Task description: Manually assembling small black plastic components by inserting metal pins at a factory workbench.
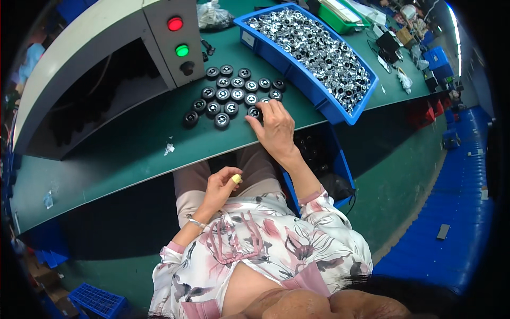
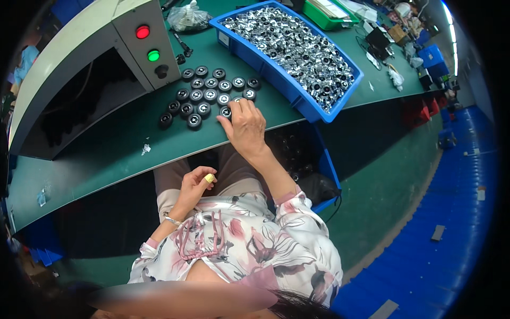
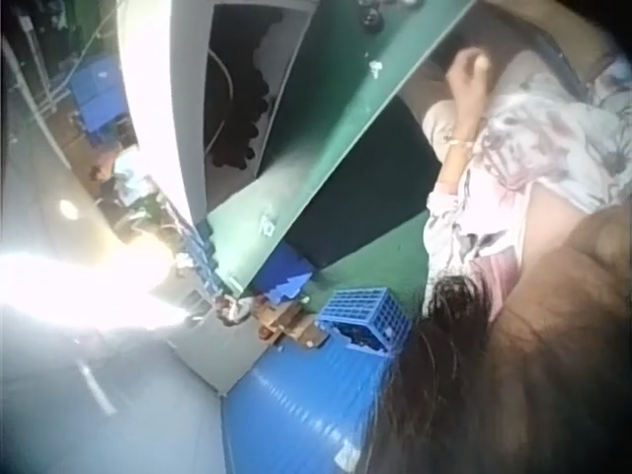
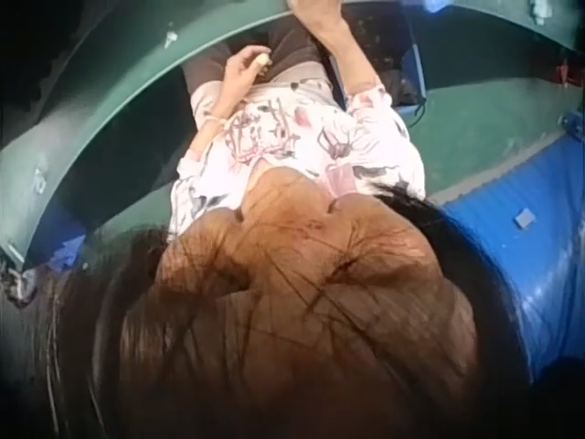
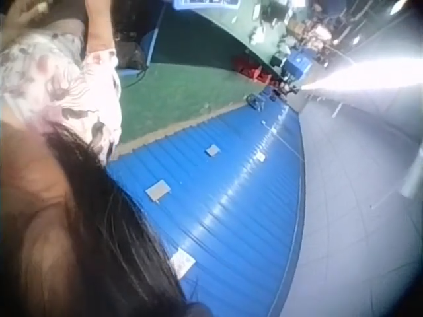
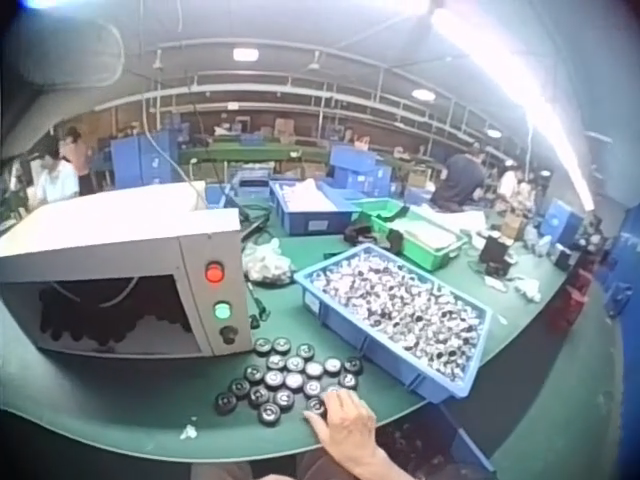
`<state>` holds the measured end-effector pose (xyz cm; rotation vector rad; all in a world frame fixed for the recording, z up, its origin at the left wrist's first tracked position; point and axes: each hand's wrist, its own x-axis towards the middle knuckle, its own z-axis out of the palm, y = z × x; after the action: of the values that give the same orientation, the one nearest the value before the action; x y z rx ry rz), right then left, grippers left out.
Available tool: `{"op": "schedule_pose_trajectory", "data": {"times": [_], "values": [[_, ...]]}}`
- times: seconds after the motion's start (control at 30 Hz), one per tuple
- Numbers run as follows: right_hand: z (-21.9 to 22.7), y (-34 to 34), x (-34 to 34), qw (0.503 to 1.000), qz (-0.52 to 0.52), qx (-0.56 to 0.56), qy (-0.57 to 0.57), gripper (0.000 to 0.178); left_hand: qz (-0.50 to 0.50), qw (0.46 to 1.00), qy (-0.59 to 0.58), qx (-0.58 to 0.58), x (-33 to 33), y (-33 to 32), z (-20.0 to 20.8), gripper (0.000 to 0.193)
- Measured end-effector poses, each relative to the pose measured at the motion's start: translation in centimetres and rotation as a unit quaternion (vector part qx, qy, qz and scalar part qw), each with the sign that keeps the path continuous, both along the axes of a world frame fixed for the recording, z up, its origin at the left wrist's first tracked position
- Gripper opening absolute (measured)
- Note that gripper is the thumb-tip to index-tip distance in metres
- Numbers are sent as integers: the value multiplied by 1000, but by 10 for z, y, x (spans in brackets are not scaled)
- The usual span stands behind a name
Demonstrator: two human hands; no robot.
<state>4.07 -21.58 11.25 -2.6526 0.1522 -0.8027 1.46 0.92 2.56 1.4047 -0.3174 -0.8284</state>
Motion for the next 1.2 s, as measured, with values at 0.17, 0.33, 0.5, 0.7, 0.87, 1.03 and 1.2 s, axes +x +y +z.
{"op": "schedule_pose_trajectory", "data": {"times": [0.17,0.33,0.5,0.7,0.87,1.03,1.2], "values": [[-1,-1,-12,999,26,37,25,34,-20,996,43,-77,8,-1,28,22],[8,0,-17,991,97,85,23,37,-44,993,33,-107,17,-13,41,25],[10,13,-43,930,284,231,11,42,-13,943,205,-262,21,-16,47,39],[-13,36,-65,926,258,275,-11,40,28,920,291,-260,14,-13,58,37],[-22,45,-71,933,243,266,-23,42,40,935,264,-233,8,-10,48,32],[-27,50,-77,934,258,247,-22,41,35,937,256,-235,-4,-4,42,34],[-38,52,-84,951,245,173,-73,42,65,906,321,-269,-18,-4,38,30]]}}
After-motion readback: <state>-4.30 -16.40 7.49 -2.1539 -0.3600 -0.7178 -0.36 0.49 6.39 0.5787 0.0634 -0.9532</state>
